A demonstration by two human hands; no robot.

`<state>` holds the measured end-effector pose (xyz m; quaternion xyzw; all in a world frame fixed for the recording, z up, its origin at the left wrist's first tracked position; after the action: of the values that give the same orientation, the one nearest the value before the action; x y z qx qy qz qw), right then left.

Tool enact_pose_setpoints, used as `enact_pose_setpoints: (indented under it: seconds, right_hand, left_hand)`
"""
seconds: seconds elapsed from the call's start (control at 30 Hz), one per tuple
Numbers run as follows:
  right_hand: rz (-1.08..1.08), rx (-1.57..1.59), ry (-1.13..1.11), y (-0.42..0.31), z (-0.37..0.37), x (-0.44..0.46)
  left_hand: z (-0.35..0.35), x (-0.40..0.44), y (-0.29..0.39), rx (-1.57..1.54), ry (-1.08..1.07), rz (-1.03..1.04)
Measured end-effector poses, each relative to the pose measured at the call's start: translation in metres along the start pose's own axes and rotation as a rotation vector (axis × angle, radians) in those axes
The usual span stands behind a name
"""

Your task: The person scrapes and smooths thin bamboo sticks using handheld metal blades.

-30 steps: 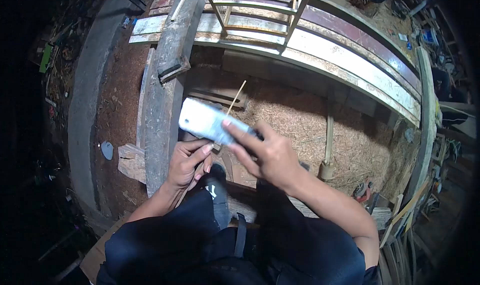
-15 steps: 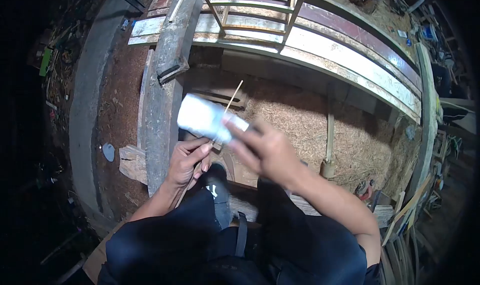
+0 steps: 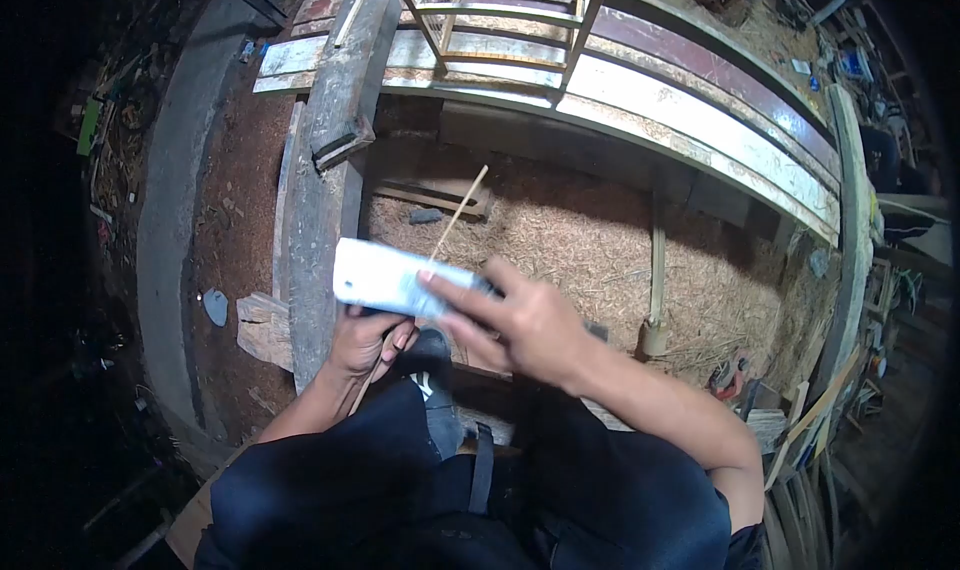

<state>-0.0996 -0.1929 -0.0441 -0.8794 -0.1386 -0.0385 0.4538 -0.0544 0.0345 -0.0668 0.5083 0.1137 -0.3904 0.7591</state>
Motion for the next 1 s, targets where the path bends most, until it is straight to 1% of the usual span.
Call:
enact_pose_setpoints:
  seconds: [0.03,0.07,0.1,0.17,0.2,0.23,0.3,0.33,0.37,0.43,0.47,0.5,0.57,0.6,0.63,0.7,0.73,0.77,0.83,0.87,0.9,0.97,1.0]
  right_hand:
    - [0.045,0.05,0.052,0.01,-0.002,0.003]
    - [0.093,0.0,0.193,0.02,-0.006,0.01]
    - [0.088,-0.001,0.189,0.019,-0.006,0.01]
    - [-0.024,-0.026,0.104,0.012,-0.005,0.005]
    - [-0.039,-0.022,0.03,0.002,-0.002,0.0]
    - [-0.051,-0.017,-0.04,-0.006,0.0,-0.003]
    - [-0.023,0.011,0.096,0.013,-0.005,0.004]
    - [0.105,-0.011,0.191,0.019,-0.01,0.011]
    - [0.151,-0.107,0.191,0.018,-0.02,0.015]
    - [-0.02,0.002,0.123,0.01,-0.007,0.008]
    - [-0.018,0.002,-0.027,-0.003,-0.004,0.001]
    - [-0.067,0.008,0.005,-0.007,-0.002,0.0]
    - [0.005,0.012,0.129,0.016,-0.006,0.005]
    - [0.154,-0.029,0.222,0.02,-0.015,0.012]
    - [0.167,-0.118,0.176,0.02,-0.022,0.015]
    - [-0.035,-0.04,0.131,0.011,-0.007,0.006]
    - [0.02,-0.022,-0.034,-0.003,-0.006,0.001]
    - [0.032,-0.037,-0.038,-0.004,-0.006,0.001]
    - [0.084,0.021,0.214,0.019,-0.011,0.011]
    - [0.163,-0.076,0.253,0.024,-0.019,0.016]
    - [0.16,-0.079,0.25,0.018,-0.021,0.015]
    - [0.027,-0.038,0.075,0.002,-0.015,0.007]
    - [-0.007,-0.035,0.05,-0.004,-0.01,0.004]
  left_hand:
    - [0.006,0.003,0.009,0.024,-0.047,0.012]
    - [0.012,0.001,0.012,0.015,0.004,-0.005]
    - [0.011,0.0,0.011,0.011,0.005,-0.001]
    - [0.005,-0.001,0.009,0.018,-0.07,-0.037]
    - [0.003,-0.004,0.003,-0.079,0.004,-0.054]
    - [0.002,-0.007,0.0,-0.064,0.052,-0.032]
    - [0.008,0.001,0.008,-0.086,-0.083,0.0]
    - [0.011,0.001,0.011,-0.013,-0.064,-0.025]
    - [0.009,0.0,0.01,-0.017,-0.063,-0.022]
    - [0.005,-0.002,0.01,0.012,-0.111,-0.038]
    - [0.01,-0.007,0.006,-0.092,0.019,-0.036]
    - [0.009,-0.007,0.005,-0.082,0.007,-0.03]
    - [0.008,-0.001,0.01,0.003,-0.058,-0.037]
    - [0.008,-0.002,0.008,-0.017,-0.074,-0.009]
    - [0.007,-0.003,0.007,-0.022,-0.073,-0.007]
    - [0.004,-0.003,0.007,0.006,-0.061,-0.037]
    - [0.006,-0.005,0.005,-0.04,-0.021,-0.02]
    - [0.008,-0.007,0.003,-0.083,0.018,-0.004]
    - [0.01,-0.001,0.008,-0.023,-0.052,-0.004]
    - [0.01,-0.003,0.008,0.011,-0.066,-0.007]
    - [0.009,-0.004,0.009,0.007,-0.067,-0.004]
    - [0.009,-0.004,0.011,0.03,-0.075,-0.025]
    - [0.011,-0.006,0.006,-0.016,-0.022,0.041]
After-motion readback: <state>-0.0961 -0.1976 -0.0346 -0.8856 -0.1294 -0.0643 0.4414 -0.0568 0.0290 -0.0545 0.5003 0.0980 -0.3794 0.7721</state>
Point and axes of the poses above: each hand's wrist, its own x-axis towards the middle knuckle, its own z-axis out of the palm, y = z × x, the point moved 1 cm from there along x, towards the middle knuckle
